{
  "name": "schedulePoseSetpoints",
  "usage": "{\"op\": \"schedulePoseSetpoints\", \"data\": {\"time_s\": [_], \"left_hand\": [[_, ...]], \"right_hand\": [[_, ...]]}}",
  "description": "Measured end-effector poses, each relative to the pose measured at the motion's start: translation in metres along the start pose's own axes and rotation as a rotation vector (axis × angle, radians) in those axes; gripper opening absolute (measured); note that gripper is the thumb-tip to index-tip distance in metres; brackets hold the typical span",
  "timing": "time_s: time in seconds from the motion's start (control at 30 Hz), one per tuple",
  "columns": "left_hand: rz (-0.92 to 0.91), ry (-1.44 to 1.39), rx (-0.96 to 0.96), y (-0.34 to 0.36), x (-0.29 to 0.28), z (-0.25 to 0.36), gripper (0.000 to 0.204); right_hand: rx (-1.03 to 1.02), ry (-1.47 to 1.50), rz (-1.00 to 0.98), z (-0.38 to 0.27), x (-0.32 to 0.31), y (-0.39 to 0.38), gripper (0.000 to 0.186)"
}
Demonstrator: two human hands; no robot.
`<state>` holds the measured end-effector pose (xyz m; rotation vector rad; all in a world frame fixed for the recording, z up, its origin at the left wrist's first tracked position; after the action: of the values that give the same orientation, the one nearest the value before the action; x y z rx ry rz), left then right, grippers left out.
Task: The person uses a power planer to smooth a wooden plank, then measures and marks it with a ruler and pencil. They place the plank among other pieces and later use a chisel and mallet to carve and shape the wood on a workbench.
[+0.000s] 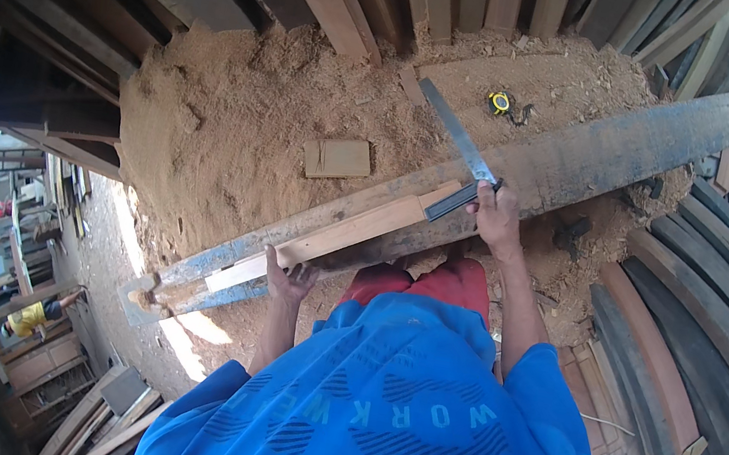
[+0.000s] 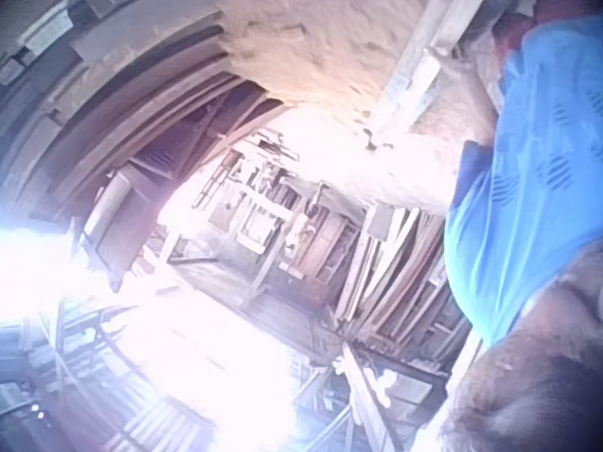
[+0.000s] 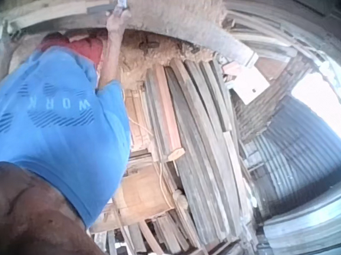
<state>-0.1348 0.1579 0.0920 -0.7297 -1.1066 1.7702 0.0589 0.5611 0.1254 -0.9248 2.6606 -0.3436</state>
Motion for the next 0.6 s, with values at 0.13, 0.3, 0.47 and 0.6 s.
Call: {"op": "schedulePoseSetpoints", "data": {"time_s": [0.13,0.3,0.47,0.6], "left_hand": [[0.04,-0.133,0.163,0.029,0.002,0.003,0.062],[-0.142,-0.391,0.233,0.031,-0.054,-0.045,0.059],[-0.288,-0.466,0.207,0.022,-0.064,-0.051,0.061],[-0.487,-0.316,0.384,0.026,-0.023,0.016,0.058]], "right_hand": [[-0.022,0.067,0.011,-0.02,-0.011,0.03,0.032],[0.068,0.065,0.016,-0.035,0.008,0.034,0.03],[0.086,0.074,-0.016,-0.026,0.004,0.033,0.029],[0.077,0.114,0.018,-0.021,-0.01,0.038,0.029]]}}
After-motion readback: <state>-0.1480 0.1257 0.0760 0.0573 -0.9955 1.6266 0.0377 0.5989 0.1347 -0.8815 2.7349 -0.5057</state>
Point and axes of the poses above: each hand's wrist, its own y-axis towards the middle knuckle, its own x-axis out of the palm, z = x × y, the point moved 1 cm from there along y, towards the middle knuckle
